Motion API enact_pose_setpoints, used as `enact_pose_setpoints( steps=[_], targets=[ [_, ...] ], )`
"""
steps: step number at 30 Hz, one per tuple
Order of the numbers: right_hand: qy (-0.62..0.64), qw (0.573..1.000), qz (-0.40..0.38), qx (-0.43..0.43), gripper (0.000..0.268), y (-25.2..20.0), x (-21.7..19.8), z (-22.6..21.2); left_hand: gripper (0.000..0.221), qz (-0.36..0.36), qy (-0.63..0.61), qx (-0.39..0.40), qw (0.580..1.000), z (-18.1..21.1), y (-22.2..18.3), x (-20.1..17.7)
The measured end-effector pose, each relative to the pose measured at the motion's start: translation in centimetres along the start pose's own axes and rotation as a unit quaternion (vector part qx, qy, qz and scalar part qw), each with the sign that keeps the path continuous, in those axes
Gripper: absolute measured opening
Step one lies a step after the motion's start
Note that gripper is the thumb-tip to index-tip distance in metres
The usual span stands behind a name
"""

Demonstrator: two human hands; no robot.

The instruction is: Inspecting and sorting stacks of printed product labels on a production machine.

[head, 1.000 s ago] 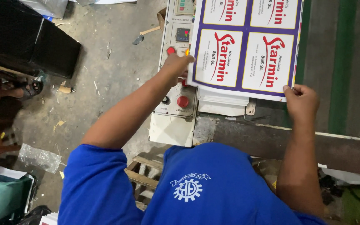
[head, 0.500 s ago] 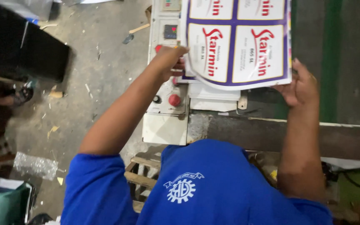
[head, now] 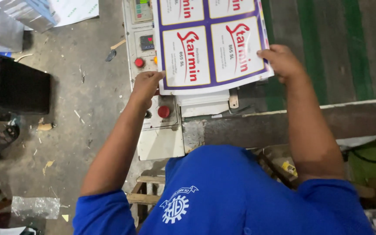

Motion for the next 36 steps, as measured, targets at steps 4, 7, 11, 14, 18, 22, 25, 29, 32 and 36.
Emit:
enact_pose_setpoints(
  steps=[4, 7, 11, 14, 18, 22, 25, 29, 32, 36],
  targets=[
    [-0.236, 0.968, 0.079, -0.038, 0.04, -0.2, -0.3, -0.2, 0.028, -0.001, 0.017, 0.012, 1.0, -0.3, -0.1, 0.2],
    [-0.272, 0.954, 0.111, -0.064, 0.041, -1.1, -0.1, -0.6, 0.027, -0.003, 0.016, 0.018, 1.0, -0.3, -0.4, 0.3],
    [-0.333, 0.932, 0.138, 0.019, 0.048, -3.6, 0.4, -1.6, 0.028, 0.0, 0.049, 0.031, 0.998, 0.1, -0.5, 0.3],
    [-0.389, 0.906, 0.166, 0.017, 0.052, -3.3, -0.6, -0.6, 0.029, 0.001, 0.07, 0.039, 0.997, 0.2, -0.5, 0.3],
    [-0.459, 0.865, 0.195, -0.05, 0.052, -3.4, -0.3, -0.9, 0.032, 0.004, 0.103, 0.05, 0.993, 0.0, -0.4, 0.3],
    [-0.498, 0.841, 0.204, -0.059, 0.047, -5.8, 1.9, -2.8, 0.033, 0.012, 0.099, 0.066, 0.993, -0.6, -0.2, 0.3],
    [-0.442, 0.867, 0.231, 0.018, 0.044, -5.9, 0.9, -2.4, 0.034, 0.017, 0.091, 0.071, 0.993, 0.2, -0.7, 0.4],
    [-0.131, 0.98, 0.145, 0.035, 0.043, -2.8, -2.2, 2.4, 0.034, 0.012, 0.087, 0.075, 0.993, -0.5, -0.6, 0.4],
    [0.056, 0.996, 0.065, 0.031, 0.039, -1.5, -2.7, 3.4, 0.034, 0.001, 0.078, 0.083, 0.994, -0.5, -0.5, 0.4],
    [0.123, 0.992, 0.001, 0.025, 0.05, -2.6, -0.7, 0.5, 0.033, 0.002, 0.069, 0.072, 0.995, -0.9, -0.5, 0.4]
  ],
)
Point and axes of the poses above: each hand's wrist, its own y-axis towards the middle knuckle, its own x-axis out of the palm, z = x × y, the point moved 5 cm from there along y, towards the middle knuckle, and after that the axes turned 9 degrees about x, right-handed, at the moved point
